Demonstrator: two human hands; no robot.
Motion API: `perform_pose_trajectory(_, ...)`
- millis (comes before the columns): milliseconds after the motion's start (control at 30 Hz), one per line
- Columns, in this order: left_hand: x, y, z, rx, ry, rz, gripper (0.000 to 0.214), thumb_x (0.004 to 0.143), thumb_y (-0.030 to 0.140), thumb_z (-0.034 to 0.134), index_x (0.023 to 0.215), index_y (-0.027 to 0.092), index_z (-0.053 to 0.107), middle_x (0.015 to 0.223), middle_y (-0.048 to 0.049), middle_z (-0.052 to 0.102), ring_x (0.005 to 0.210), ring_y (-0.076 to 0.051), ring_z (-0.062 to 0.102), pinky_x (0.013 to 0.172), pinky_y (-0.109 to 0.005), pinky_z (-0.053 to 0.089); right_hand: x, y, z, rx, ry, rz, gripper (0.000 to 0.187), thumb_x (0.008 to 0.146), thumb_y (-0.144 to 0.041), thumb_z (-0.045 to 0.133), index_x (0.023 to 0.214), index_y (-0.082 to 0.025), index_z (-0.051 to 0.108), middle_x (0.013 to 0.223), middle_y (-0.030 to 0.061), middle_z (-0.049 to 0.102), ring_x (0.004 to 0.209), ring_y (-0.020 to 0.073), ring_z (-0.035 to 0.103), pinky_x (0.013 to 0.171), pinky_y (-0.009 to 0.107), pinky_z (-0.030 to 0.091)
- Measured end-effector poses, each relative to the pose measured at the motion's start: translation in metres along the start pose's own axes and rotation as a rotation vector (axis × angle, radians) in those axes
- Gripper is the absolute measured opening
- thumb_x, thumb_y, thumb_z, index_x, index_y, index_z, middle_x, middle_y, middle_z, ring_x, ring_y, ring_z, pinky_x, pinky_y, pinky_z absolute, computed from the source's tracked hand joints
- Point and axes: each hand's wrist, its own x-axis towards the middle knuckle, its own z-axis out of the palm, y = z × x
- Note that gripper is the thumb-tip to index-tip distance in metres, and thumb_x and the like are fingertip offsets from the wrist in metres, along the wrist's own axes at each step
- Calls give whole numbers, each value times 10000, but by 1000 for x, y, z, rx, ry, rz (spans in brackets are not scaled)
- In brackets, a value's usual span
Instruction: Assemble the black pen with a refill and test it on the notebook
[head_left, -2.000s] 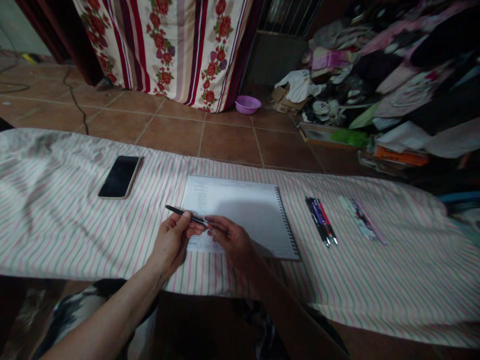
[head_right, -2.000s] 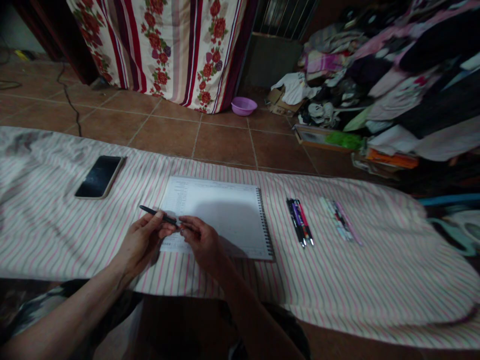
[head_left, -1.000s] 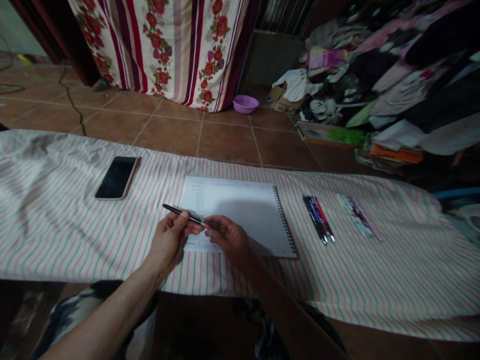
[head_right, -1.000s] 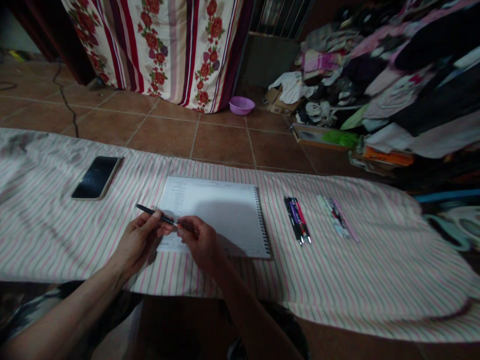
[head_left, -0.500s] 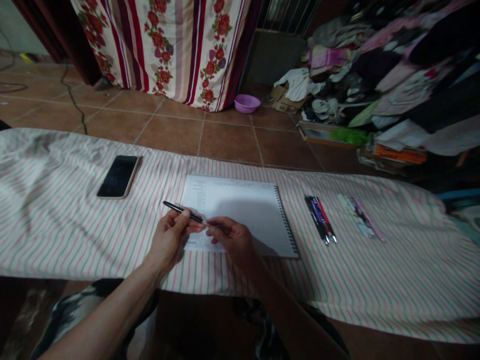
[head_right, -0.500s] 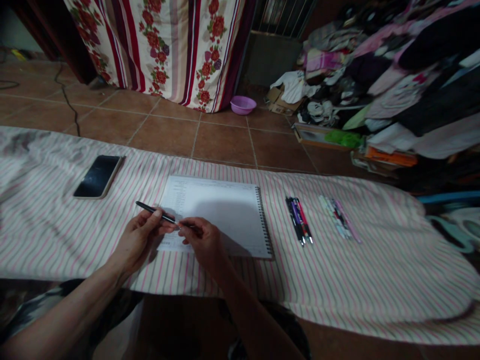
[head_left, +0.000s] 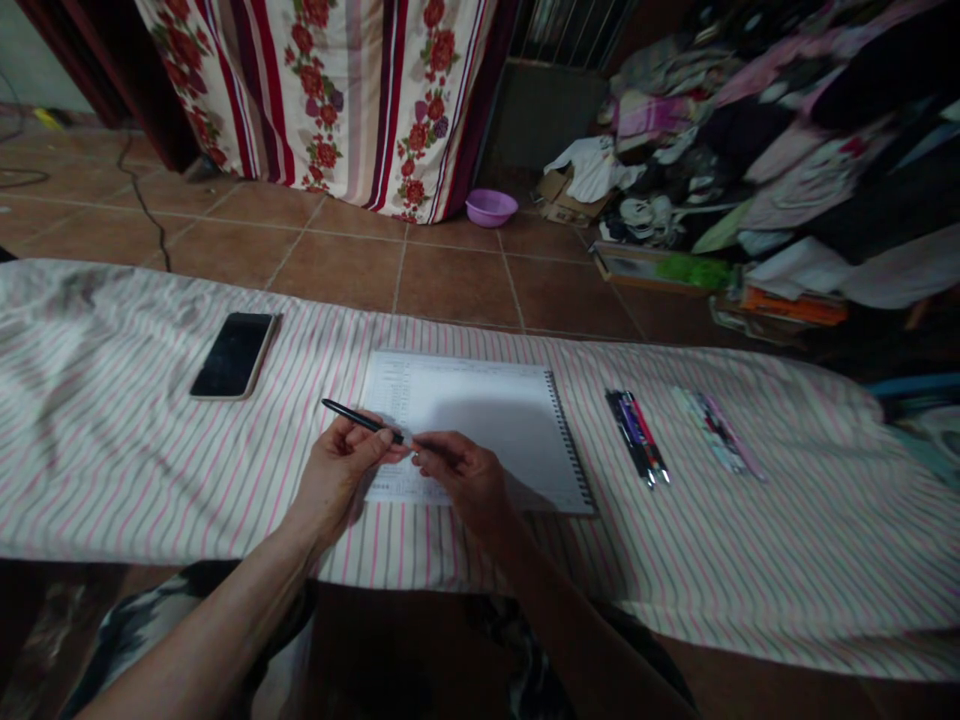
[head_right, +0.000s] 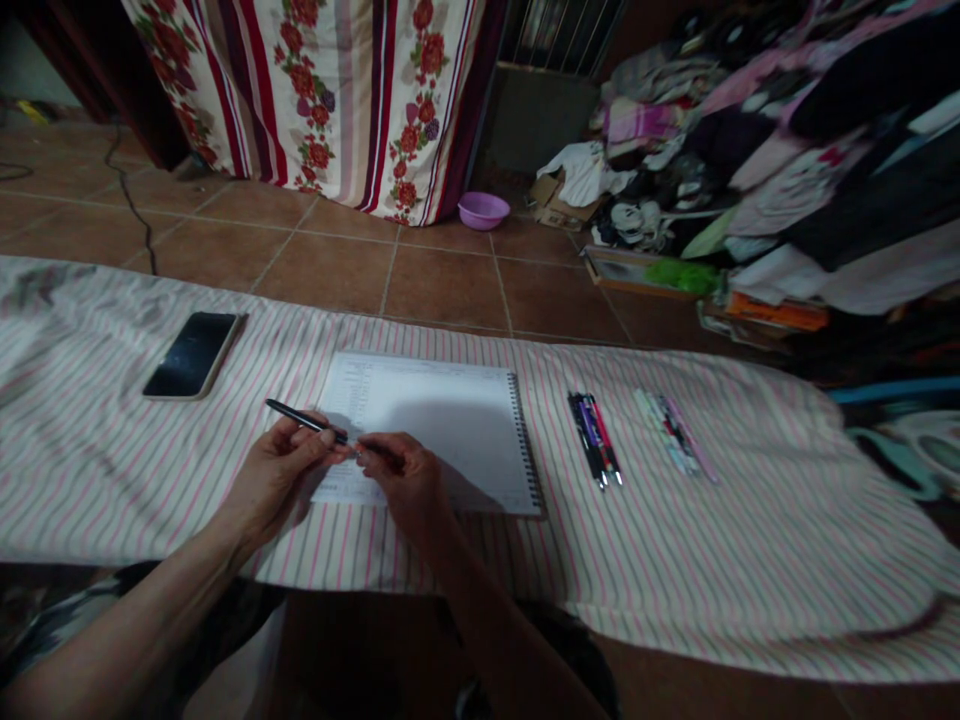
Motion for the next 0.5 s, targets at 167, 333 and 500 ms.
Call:
perform_pose_trajectory(167,1,-2,-3,0,-32,-16,350,592,166,774,838,147,525,697,6,686,656,-131,670,710,-236,526,-1,1,0,-39,10,-10,188,704,-275,665,876,-203,690,814,20,702,708,144,652,658,261,545)
perform_pose_trajectory(333,1,-2,-2,3,-15,-23,372,583,177,782,836,156,511,696,-1,690,679,-153,679,741,-256,522,0,2,-1,-86,14,-45,192,702,-257,670,887,-214,692,871,28,705,814,163,655,762,286,525)
perform_pose_trajectory(500,0,-2,-1,-1,6,-9,348,581,177,782,809,149,521,674,13,676,660,-131,668,740,-244,519,1,2,-2,-111,4,-75,179,707,-235,664,882,-221,697,867,28,700,809,162,654,771,289,522)
